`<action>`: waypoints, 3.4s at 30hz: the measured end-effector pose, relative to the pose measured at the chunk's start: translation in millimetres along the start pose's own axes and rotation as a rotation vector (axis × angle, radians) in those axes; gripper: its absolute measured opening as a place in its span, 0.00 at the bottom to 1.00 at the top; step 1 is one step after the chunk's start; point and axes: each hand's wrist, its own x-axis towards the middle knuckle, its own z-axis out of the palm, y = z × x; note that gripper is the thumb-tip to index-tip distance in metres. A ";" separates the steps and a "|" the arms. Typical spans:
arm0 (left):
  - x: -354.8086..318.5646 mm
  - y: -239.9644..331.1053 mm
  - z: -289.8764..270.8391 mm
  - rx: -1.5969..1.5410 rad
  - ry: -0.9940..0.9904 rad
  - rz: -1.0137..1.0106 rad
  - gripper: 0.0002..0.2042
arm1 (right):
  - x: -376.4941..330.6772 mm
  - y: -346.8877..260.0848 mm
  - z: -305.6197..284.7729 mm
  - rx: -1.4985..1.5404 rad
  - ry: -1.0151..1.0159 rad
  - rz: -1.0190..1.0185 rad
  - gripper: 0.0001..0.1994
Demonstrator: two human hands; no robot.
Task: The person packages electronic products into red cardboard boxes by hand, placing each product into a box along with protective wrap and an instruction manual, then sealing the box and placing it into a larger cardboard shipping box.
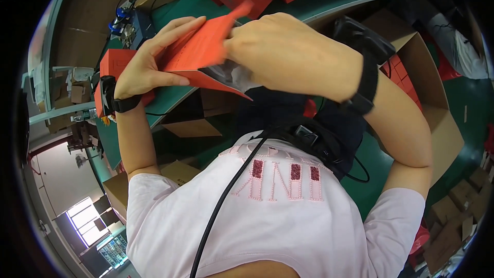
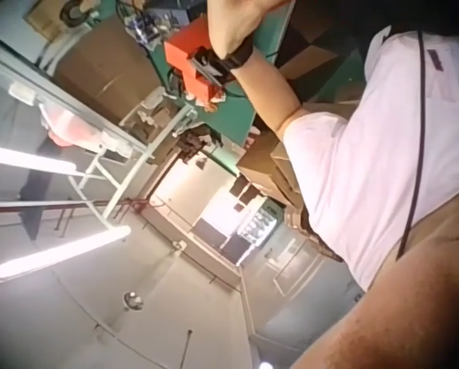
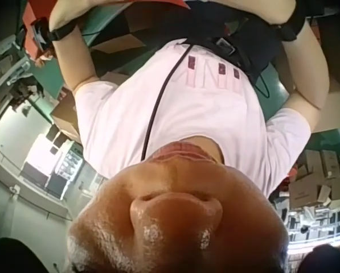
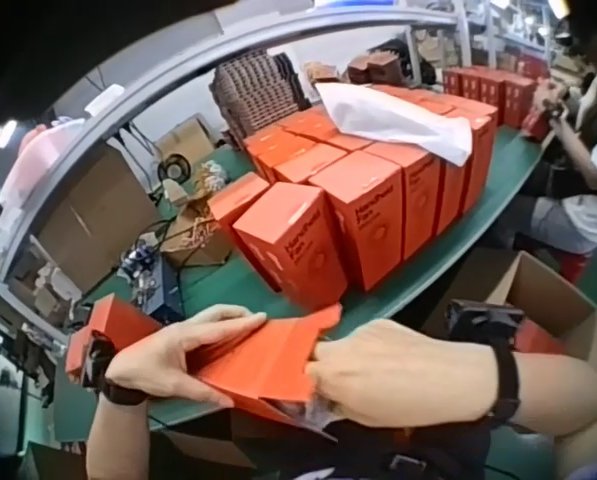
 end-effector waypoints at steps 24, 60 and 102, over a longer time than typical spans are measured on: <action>19.4 -63.7 51.4 0.316 0.574 -0.073 0.41 | 27.5 94.1 77.7 -0.047 0.117 -0.101 0.14; 110.8 59.6 79.6 -1.403 0.647 0.377 0.33 | -32.0 -18.7 -94.4 -0.780 0.559 0.055 0.35; 96.3 14.3 136.3 -1.228 1.071 0.292 0.16 | -88.8 -57.9 -0.7 0.513 0.983 0.538 0.04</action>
